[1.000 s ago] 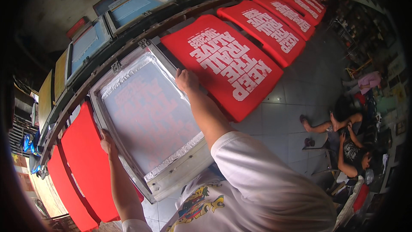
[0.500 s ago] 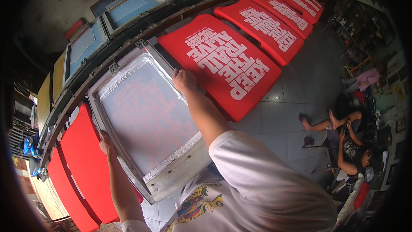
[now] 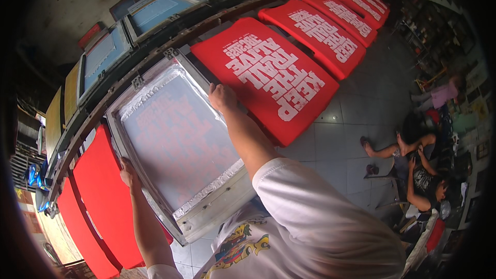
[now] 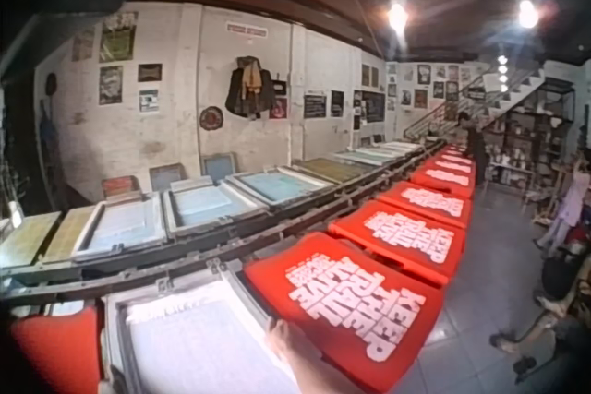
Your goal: The person performs screen printing on a series of red t-shirts by lowering the printing frame onto each shirt, using a squeegee to spread white ink across the screen, and lifting the frame before moving to the next shirt on the production line.
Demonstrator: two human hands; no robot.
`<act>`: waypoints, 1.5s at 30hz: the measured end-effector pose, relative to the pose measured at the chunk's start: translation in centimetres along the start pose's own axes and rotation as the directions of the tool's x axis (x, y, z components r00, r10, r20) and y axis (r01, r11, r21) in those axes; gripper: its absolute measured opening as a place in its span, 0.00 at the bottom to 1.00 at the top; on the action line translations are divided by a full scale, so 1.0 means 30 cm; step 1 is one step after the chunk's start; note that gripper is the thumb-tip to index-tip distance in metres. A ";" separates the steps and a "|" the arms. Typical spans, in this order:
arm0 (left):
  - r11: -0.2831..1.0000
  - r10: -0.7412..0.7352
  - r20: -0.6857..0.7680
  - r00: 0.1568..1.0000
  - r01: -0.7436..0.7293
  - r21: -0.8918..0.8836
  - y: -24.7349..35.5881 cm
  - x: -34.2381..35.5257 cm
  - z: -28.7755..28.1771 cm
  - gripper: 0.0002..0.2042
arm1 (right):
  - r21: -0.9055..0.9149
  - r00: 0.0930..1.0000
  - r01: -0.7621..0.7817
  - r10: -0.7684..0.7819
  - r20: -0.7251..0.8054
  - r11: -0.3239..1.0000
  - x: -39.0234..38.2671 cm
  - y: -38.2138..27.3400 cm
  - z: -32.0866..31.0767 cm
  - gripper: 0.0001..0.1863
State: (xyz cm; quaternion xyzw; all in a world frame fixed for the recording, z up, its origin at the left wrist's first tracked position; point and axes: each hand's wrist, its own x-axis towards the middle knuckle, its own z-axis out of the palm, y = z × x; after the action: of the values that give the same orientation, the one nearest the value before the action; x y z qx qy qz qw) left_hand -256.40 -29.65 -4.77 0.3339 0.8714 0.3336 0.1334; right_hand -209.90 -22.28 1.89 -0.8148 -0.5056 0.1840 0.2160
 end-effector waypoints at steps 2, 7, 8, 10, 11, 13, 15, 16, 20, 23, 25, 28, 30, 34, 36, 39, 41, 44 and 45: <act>1.000 0.022 0.011 1.000 -0.022 0.002 -0.009 0.010 0.002 0.49 | -0.019 1.000 0.025 -0.026 -0.010 1.000 0.011 0.013 0.008 0.33; 1.000 -0.012 0.031 0.999 0.012 -0.004 0.000 0.003 0.002 0.49 | -0.042 1.000 0.004 -0.006 -0.027 0.999 0.009 0.015 0.028 0.33; 1.000 -0.020 0.044 0.999 0.020 -0.008 0.000 0.003 -0.002 0.49 | -0.040 1.000 0.011 -0.012 -0.027 0.999 0.008 0.013 0.029 0.33; 1.000 -0.012 0.057 0.998 0.013 -0.009 -0.005 0.010 0.002 0.49 | -0.043 0.999 0.015 -0.017 -0.036 0.999 0.016 0.022 0.030 0.33; 1.000 0.000 0.056 0.998 0.001 -0.004 -0.008 0.011 0.006 0.49 | -0.045 0.999 0.017 -0.018 -0.041 0.999 0.020 0.028 0.028 0.33; 1.000 0.008 0.046 0.999 -0.008 0.007 -0.022 0.025 0.004 0.49 | -0.039 0.999 0.016 -0.018 -0.036 0.999 0.012 0.013 0.023 0.33; 1.000 0.005 0.047 0.999 -0.006 0.022 -0.015 0.018 0.007 0.48 | -0.030 0.999 0.007 -0.008 -0.042 1.000 0.015 0.022 0.022 0.33; 1.000 0.002 0.073 0.997 -0.002 0.011 -0.003 0.003 0.009 0.48 | -0.024 0.999 -0.003 0.002 -0.049 1.000 0.024 0.039 0.025 0.33; 0.999 -0.032 0.084 0.996 0.034 -0.013 0.015 -0.011 -0.004 0.47 | -0.019 0.999 0.003 -0.004 -0.037 1.000 0.016 0.007 0.022 0.33; 0.993 -0.101 0.066 0.993 0.105 -0.060 0.103 -0.087 -0.017 0.45 | -0.042 1.000 -0.008 0.007 -0.030 0.999 0.047 0.051 0.024 0.33; 0.994 -0.098 0.048 0.994 0.100 -0.041 0.065 -0.061 -0.079 0.45 | 0.004 0.996 0.081 -0.081 0.026 0.997 0.013 -0.015 0.030 0.37; 0.992 -0.067 0.095 0.993 0.076 -0.096 0.122 -0.093 -0.047 0.42 | -0.045 0.999 0.039 -0.041 -0.033 0.998 0.038 0.037 0.025 0.35; 0.995 -0.090 0.094 0.992 0.094 -0.041 0.146 -0.095 -0.066 0.41 | -0.049 0.999 0.032 -0.034 -0.042 0.998 0.036 0.036 0.022 0.34; 0.991 -0.126 0.070 0.990 0.128 -0.023 0.139 -0.114 -0.110 0.38 | -0.047 0.990 0.132 -0.134 -0.036 0.990 0.016 0.009 0.031 0.28; 0.993 -0.110 0.060 0.992 0.113 -0.047 0.180 -0.149 -0.102 0.35 | -0.036 0.966 0.205 -0.208 -0.153 0.978 0.048 0.069 0.047 0.24; 0.990 -0.099 -0.056 0.994 0.092 -0.107 0.158 -0.146 -0.098 0.31 | 0.039 0.863 0.387 -0.347 -0.367 0.921 0.040 0.073 0.066 0.21; 0.993 -0.067 -0.144 0.987 0.052 -0.108 0.137 -0.145 -0.101 0.27 | 0.066 0.829 0.439 -0.376 -0.413 0.896 0.031 0.070 0.074 0.15; 0.988 -0.025 -0.241 0.970 -0.013 -0.155 0.116 -0.140 -0.099 0.24 | 0.150 0.798 0.489 -0.371 -0.474 0.859 0.032 0.076 0.075 0.13; 0.983 -0.001 -0.267 0.964 -0.049 -0.179 0.109 -0.129 -0.079 0.23 | 0.152 0.795 0.492 -0.370 -0.481 0.857 0.039 0.084 0.073 0.13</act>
State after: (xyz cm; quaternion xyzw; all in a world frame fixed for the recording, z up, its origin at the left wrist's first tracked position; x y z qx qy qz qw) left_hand -253.01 -31.61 -0.78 0.2830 0.8428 0.4558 0.0416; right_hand -208.68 -21.87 -1.41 -0.6593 -0.5881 0.0097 0.4684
